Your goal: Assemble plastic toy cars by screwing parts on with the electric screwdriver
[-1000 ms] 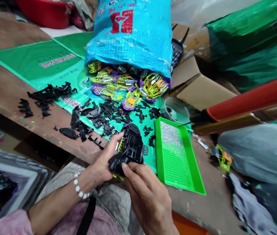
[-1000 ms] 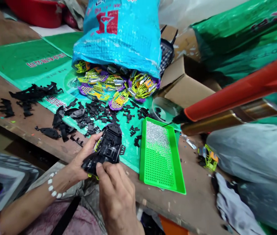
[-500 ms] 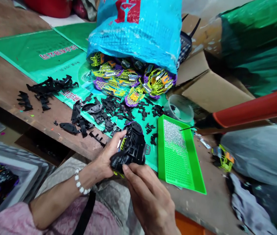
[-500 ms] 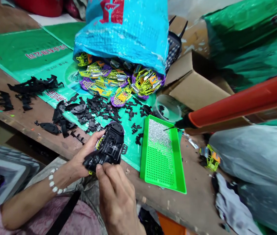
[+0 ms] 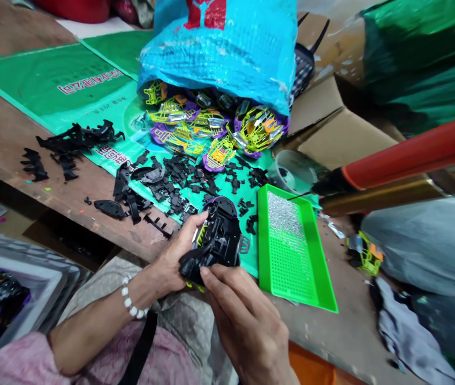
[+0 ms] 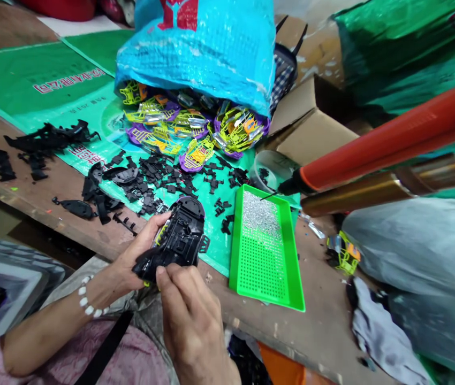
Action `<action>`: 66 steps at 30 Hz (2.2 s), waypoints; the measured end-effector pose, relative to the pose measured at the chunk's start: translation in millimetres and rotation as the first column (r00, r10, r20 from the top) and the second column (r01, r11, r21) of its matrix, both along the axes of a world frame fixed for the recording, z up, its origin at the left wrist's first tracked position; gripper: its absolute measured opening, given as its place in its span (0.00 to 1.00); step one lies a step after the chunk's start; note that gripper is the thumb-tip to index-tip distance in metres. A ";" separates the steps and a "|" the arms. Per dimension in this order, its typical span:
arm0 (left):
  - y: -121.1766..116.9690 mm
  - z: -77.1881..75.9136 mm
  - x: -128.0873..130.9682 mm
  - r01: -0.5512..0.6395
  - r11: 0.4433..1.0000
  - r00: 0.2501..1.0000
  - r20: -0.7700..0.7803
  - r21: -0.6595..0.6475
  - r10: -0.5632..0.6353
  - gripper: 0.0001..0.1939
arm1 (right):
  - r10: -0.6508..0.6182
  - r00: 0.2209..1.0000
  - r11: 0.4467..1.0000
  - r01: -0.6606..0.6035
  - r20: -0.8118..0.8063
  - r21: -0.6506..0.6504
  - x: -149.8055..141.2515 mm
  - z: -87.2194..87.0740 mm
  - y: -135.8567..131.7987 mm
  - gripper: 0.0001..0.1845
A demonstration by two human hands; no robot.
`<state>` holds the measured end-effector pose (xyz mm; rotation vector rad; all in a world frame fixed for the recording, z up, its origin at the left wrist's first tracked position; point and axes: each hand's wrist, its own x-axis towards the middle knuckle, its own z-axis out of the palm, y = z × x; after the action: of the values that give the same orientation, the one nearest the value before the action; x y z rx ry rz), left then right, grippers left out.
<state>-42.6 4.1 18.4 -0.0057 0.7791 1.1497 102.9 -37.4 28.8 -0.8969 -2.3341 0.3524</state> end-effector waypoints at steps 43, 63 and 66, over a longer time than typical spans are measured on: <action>-24.3 -30.6 18.6 0.196 0.974 0.975 -0.132 0.115 -0.181 0.13 | -0.233 0.971 0.958 0.237 -0.042 0.161 7.9 40.9 36.8 0.05; -32.3 -27.3 17.1 0.255 0.959 0.924 -0.324 0.127 -0.203 0.14 | -0.327 0.941 0.897 0.280 0.088 0.341 8.9 36.3 30.7 0.09; -33.4 -31.3 17.7 0.247 0.964 0.920 -0.336 0.100 -0.201 0.13 | -0.328 0.941 0.895 0.283 0.081 0.345 10.9 32.8 27.2 0.03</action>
<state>-25.0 -29.3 -12.8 0.3914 0.9590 0.9940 113.8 -10.3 61.5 -1.1240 -2.2301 -0.2339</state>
